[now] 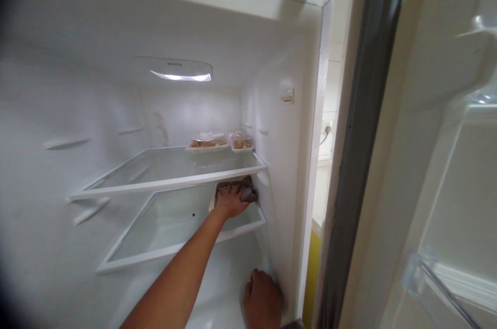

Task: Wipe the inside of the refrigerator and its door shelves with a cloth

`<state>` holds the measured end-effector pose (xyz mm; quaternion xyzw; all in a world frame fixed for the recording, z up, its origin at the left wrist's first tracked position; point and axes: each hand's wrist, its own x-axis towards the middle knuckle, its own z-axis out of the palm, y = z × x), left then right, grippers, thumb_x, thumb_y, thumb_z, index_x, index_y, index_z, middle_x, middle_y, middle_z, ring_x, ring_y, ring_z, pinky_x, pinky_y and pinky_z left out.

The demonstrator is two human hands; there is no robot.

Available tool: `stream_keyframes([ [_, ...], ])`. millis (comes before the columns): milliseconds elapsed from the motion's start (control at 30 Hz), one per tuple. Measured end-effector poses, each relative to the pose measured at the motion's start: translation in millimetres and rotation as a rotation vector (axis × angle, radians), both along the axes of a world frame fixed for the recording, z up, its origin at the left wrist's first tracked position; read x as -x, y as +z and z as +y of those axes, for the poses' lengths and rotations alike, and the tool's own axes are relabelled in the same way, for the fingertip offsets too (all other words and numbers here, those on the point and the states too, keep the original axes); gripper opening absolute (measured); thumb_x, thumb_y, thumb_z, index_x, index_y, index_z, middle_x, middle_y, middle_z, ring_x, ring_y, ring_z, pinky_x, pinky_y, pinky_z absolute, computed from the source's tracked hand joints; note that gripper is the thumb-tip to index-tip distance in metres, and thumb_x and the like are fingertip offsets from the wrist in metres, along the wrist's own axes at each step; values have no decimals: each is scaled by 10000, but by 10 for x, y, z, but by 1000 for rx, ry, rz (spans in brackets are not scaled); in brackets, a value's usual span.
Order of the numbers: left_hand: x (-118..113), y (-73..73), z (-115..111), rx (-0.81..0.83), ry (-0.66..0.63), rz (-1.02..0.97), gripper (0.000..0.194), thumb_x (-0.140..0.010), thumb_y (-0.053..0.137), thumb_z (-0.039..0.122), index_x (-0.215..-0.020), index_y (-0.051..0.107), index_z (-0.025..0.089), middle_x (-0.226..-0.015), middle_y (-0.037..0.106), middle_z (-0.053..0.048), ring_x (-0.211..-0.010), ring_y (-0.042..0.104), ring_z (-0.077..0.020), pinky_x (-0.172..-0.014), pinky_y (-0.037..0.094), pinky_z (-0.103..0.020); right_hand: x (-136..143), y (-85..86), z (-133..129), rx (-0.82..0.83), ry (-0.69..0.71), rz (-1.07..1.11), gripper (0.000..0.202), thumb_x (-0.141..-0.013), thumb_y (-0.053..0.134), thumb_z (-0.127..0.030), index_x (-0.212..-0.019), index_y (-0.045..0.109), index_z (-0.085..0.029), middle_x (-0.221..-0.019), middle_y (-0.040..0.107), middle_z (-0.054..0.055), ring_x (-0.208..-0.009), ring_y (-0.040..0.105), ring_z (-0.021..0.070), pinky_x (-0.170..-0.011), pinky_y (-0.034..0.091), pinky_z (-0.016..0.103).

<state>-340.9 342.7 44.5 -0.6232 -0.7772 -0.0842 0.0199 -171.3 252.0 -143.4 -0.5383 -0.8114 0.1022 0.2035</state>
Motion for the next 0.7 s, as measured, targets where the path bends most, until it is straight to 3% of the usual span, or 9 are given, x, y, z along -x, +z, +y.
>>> stream_keyframes([
  [167,359,14,-310,-2,77,14,687,-858,430,557,-1508,398,339,-1648,340,-69,-1508,263,-423,-1175,181,-719,-37,27,-19,-8,19,-24,399,-961,327,-196,-1061,714,-209,-1072,763,103,-993,722,234,-879,539,364],
  [367,1149,145,-1301,44,299,67,687,-872,408,484,-1528,376,284,-1646,336,-95,-1503,269,-440,-1159,197,-736,-79,136,-58,10,42,-43,385,-978,303,-219,-948,687,-210,-965,756,85,-919,723,226,-792,518,338],
  [433,1302,204,-1620,68,336,83,689,-871,420,445,-1536,364,274,-1640,350,-98,-1507,286,-404,-1188,214,-677,-85,144,-67,19,47,-42,387,-980,298,-221,-957,683,-202,-970,754,90,-930,721,232,-791,514,343],
  [533,1311,246,-1907,87,320,116,673,-875,417,423,-1531,376,274,-1639,355,-82,-1518,284,-355,-1221,214,-599,-80,151,-78,10,54,-30,392,-980,294,-221,-981,686,-191,-985,754,97,-951,719,237,-805,512,349],
  [700,965,208,-2038,94,340,143,694,-865,405,416,-1543,348,281,-1658,313,-84,-1518,272,-385,-1196,204,-665,-70,169,-85,17,53,-25,398,-972,309,-198,-1025,703,-178,-1008,759,116,-958,724,236,-807,518,344],
])
